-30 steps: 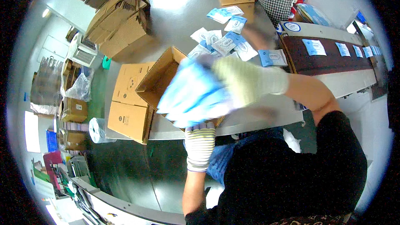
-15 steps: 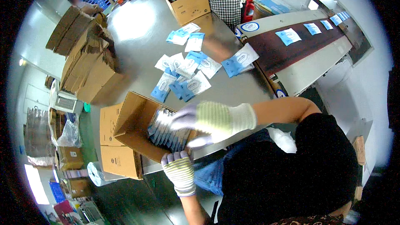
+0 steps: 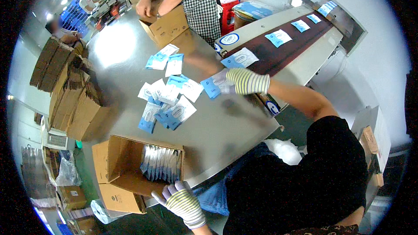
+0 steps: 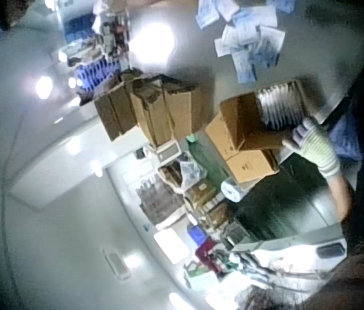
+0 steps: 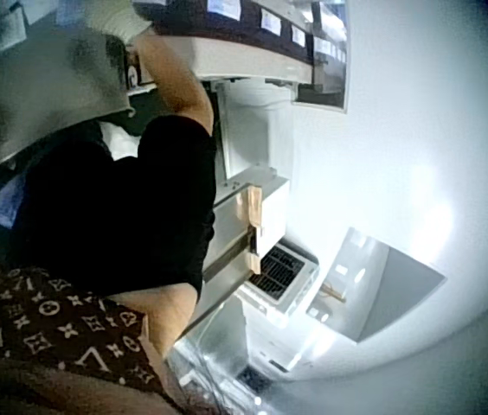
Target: The person packs small blue pouches into cardboard boxes by hand, organizes the filled boxes on a metal worktable, and removes items from a black bag to continue the process.
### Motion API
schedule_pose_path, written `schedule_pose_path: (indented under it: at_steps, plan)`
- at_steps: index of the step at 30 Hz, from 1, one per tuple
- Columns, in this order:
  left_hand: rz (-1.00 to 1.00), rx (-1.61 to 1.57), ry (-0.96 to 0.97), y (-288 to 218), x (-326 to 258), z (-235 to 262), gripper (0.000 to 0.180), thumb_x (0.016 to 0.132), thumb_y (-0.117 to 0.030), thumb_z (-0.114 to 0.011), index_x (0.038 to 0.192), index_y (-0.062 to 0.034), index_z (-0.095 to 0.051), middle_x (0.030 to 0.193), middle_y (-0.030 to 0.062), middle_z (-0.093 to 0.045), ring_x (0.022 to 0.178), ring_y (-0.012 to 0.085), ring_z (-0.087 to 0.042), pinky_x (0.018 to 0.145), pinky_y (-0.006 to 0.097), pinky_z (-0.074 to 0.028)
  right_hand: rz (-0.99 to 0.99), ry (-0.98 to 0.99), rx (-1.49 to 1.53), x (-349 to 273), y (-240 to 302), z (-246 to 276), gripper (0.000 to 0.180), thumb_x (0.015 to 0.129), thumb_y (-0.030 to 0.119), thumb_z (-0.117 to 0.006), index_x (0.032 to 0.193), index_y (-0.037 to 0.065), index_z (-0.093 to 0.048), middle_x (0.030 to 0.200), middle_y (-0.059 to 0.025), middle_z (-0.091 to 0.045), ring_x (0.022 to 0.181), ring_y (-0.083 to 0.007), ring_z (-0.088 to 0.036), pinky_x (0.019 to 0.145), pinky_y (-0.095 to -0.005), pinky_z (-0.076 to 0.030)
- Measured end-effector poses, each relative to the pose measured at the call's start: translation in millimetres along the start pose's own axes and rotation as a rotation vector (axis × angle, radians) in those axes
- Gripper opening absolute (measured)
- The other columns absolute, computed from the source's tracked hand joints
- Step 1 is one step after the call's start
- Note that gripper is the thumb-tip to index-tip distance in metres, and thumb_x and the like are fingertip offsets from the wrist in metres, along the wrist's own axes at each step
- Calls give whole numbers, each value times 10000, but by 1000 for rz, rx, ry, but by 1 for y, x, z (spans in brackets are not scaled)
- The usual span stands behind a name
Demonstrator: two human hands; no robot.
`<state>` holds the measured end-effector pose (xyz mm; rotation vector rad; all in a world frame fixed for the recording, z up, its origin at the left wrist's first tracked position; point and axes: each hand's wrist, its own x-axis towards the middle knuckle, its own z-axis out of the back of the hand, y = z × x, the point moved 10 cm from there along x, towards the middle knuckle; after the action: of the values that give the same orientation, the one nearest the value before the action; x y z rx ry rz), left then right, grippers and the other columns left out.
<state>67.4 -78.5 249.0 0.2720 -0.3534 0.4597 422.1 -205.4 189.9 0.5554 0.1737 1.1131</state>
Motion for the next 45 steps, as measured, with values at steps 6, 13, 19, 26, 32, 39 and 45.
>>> schedule_pose_path:
  at_steps: [6,13,19,26,32,39,45]
  plan:
    - [97,44,18,-2,0,1,72,732,-144,-628,724,-105,-568,737,80,-557,919,295,-587,1067,668,-207,-100,-39,-141,33,-70,47,418,818,348,-672,1083,28,-626,1055,-186,-659,1011,-351,-616,895,-410,-479]
    - [69,22,30,5,-3,-6,135,783,-222,-634,778,-111,-558,762,78,-562,874,287,-570,1068,670,-182,-138,343,-261,74,-99,25,407,789,223,-718,1135,39,-609,1080,-154,-667,1016,-314,-628,869,-405,-490]
    - [90,13,60,6,-3,-7,127,778,-215,-637,785,-114,-560,780,80,-574,866,281,-569,1075,671,-171,-188,641,-381,103,-42,10,632,695,178,-773,1272,54,-548,1189,-134,-630,1058,-294,-611,898,-393,-486]
    - [121,26,69,7,-4,-8,97,751,-173,-649,770,-120,-571,751,64,-590,880,268,-602,1053,691,-206,-79,923,-555,111,-101,-79,636,750,330,-741,1287,56,-537,1221,-113,-614,1085,-278,-592,892,-389,-488]
    - [140,-4,72,12,-5,-7,87,736,-160,-645,770,-127,-573,720,62,-565,869,257,-590,1055,674,-226,214,964,-263,63,-4,-129,668,671,474,-755,1176,67,-595,1171,-155,-616,1081,-309,-586,923,-435,-463]
    - [94,-14,41,9,1,-5,87,730,-180,-624,749,-140,-549,752,53,-563,843,244,-580,1051,679,-230,330,393,-377,130,101,-144,736,564,384,-808,1167,25,-585,1270,-188,-546,1201,-376,-490,1010,-469,-389]
    - [117,3,63,13,1,1,120,729,-183,-642,773,-136,-541,760,46,-560,839,241,-572,1059,666,-234,448,222,-538,110,134,-166,418,700,401,-689,927,50,-679,719,-155,-639,725,-357,-637,647,-443,-501]
